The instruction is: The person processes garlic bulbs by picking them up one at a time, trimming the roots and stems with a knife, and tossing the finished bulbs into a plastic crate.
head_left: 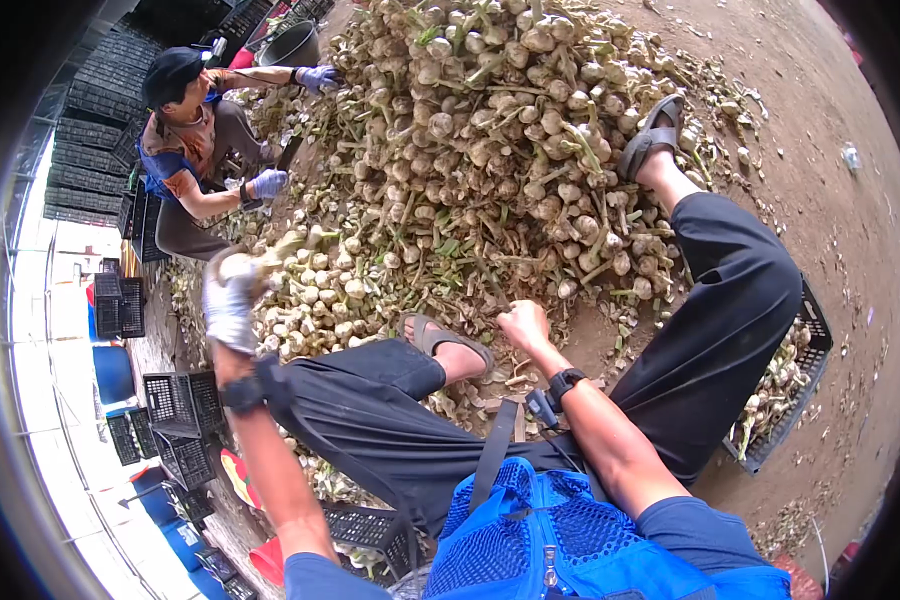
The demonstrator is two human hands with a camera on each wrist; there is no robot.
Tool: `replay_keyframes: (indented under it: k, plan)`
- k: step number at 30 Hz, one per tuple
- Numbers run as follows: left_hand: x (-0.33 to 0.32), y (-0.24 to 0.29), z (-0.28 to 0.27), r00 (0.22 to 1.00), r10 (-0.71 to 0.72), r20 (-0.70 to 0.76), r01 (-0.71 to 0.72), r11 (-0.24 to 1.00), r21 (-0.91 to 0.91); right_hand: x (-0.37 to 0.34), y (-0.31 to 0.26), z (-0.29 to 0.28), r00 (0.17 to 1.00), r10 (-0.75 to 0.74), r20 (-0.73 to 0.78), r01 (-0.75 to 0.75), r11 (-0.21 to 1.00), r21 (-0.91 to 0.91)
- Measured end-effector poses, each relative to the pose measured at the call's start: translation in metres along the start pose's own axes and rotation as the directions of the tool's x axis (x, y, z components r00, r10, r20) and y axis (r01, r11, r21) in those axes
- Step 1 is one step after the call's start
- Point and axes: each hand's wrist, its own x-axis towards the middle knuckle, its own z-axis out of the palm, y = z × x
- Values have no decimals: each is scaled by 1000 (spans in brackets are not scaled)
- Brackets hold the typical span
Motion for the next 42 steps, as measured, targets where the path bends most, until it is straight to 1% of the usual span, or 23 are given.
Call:
replay_keyframes:
  k: [3,4,5,6,7,9,12,14,15,16,18,20,22,24,28,32,33,34,36,38,39,40,42]
  plan:
    - [55,-73,-134,937,199,-286,-59,900,433,13,11,6,995,18,-100,-12,998,56]
    - [56,-74,-139,898,315,-306,-80,803,591,12,10,7,992,25,-125,-16,997,73]
    - [56,-86,-136,895,318,-314,-2,705,709,10,11,10,993,32,-114,-25,998,63]
    - [57,-107,-123,949,157,-273,8,855,518,9,10,12,994,20,-107,-13,998,67]
    - [45,-97,-76,966,-50,-252,154,898,413,11,10,16,995,7,-100,0,998,68]
    - [63,-147,-33,983,162,-89,-18,564,826,15,17,21,997,19,-69,-13,996,84]
    - [99,-217,22,999,19,44,-47,548,835,14,18,20,998,43,-43,-39,993,107]
    - [129,-280,43,989,81,125,-149,590,794,14,6,13,986,167,24,-168,969,183]
    - [141,-293,56,991,4,137,-115,567,816,19,14,18,988,153,12,-153,975,160]
    - [156,-312,66,984,-44,174,-126,521,844,23,18,22,986,166,21,-168,976,142]
    - [172,-346,81,955,7,295,-273,404,873,26,23,26,960,272,60,-277,907,316]
    - [191,-366,94,919,-173,354,-291,306,906,29,26,29,955,289,69,-295,895,336]
    - [198,-394,98,908,-236,345,-275,284,919,32,34,31,958,275,88,-288,917,274]
    - [197,-379,110,898,-349,269,-235,137,962,34,37,33,952,291,95,-306,916,259]
    - [180,-390,109,934,-265,238,-234,50,971,32,31,36,957,274,97,-290,923,254]
    - [152,-370,89,955,-221,200,-149,227,962,32,15,36,975,212,65,-221,939,265]
    - [150,-361,84,967,-237,92,3,374,927,32,10,34,980,181,77,-195,944,265]
    - [141,-348,77,974,-199,109,34,604,797,31,3,33,983,169,68,-181,944,275]
    - [118,-302,72,968,-234,87,155,839,522,28,-16,32,991,111,76,-132,909,395]
    - [106,-267,54,952,-209,225,119,926,359,22,-42,24,996,64,66,-86,900,427]
    - [93,-247,50,957,-174,232,134,975,176,18,-55,21,997,31,74,-62,882,468]
    - [76,-197,52,957,-171,235,151,983,100,14,-70,15,997,-4,80,-38,860,508]
    - [60,-138,45,960,23,279,-42,997,61,0,-104,2,998,-46,46,14,843,538]
